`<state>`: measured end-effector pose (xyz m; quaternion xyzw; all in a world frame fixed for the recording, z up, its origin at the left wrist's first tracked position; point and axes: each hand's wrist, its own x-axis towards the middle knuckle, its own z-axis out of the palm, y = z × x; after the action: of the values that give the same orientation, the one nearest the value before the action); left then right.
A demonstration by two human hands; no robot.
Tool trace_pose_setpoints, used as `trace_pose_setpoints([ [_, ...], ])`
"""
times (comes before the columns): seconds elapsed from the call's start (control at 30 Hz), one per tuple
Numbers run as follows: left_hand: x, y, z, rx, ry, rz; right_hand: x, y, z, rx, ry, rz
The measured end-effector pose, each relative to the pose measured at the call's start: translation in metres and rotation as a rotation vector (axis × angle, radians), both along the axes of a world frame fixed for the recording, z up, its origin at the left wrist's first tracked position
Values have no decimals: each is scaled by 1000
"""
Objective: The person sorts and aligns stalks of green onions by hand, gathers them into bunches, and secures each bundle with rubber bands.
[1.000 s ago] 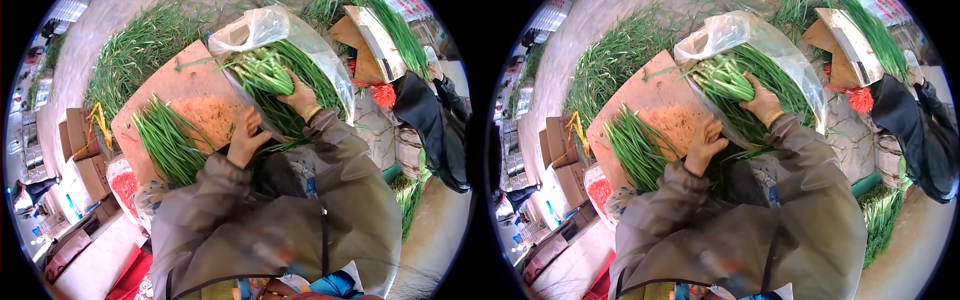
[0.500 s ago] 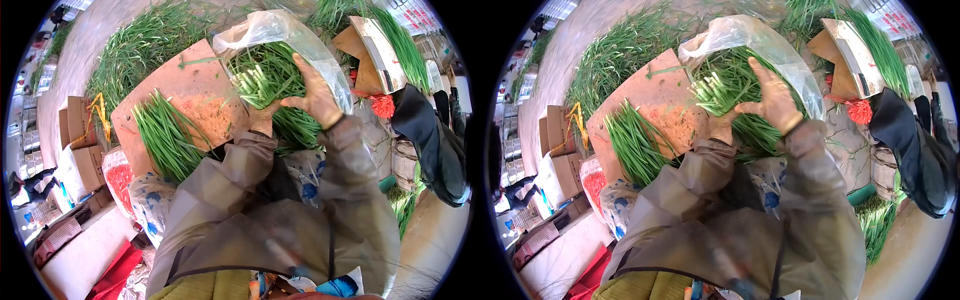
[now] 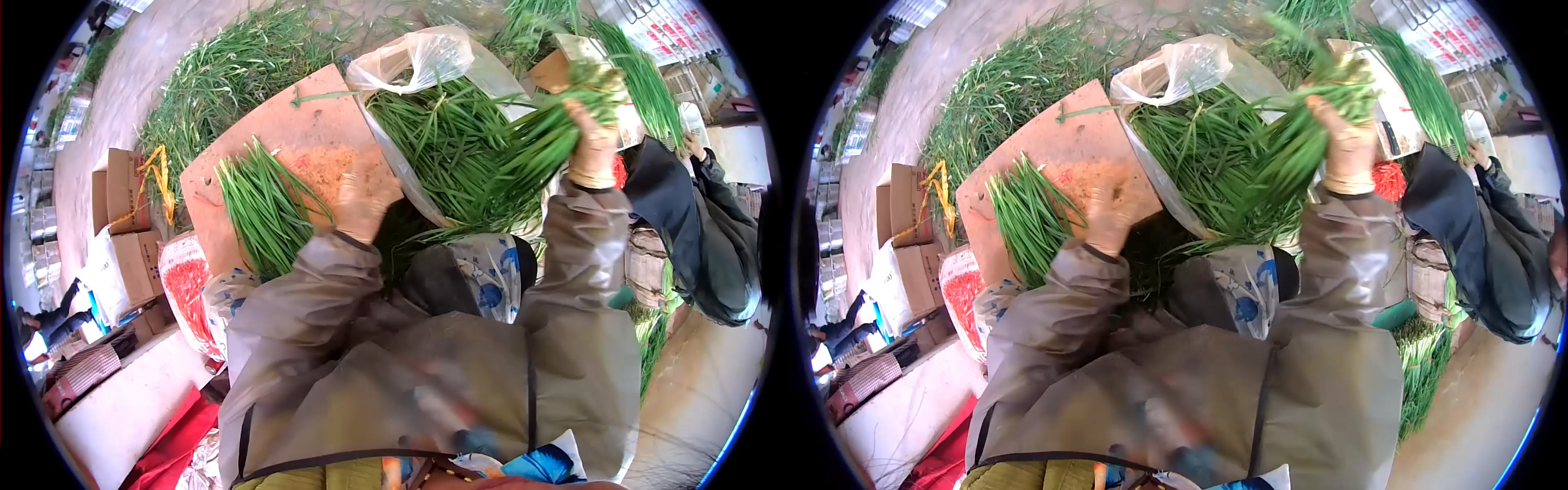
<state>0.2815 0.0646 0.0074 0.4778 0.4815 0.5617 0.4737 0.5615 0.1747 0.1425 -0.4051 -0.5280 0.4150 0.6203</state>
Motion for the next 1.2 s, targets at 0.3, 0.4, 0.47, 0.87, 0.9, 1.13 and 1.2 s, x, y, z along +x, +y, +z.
trace_pose_setpoints([
  [0.3,39,-9,143,413,-84,-361,-81,-83,94,-248,36,416],
  [0.4,54,-48,124,-243,-635,-710,-116,-91,78,-427,125,454],
  [0.47,48,-73,113,-317,-658,-629,-131,-98,70,-477,-198,456],
  [0.87,22,-39,62,-319,-1373,-208,-140,-144,15,-173,-1355,397],
  [0.9,24,-32,72,-251,-1424,-209,-142,-126,31,-87,-1412,452],
  [1.13,21,5,93,-247,-1759,-170,-245,-30,112,-262,-2113,827],
  [1.2,19,8,87,-314,-1731,-57,-270,-18,91,-183,-2286,807],
])
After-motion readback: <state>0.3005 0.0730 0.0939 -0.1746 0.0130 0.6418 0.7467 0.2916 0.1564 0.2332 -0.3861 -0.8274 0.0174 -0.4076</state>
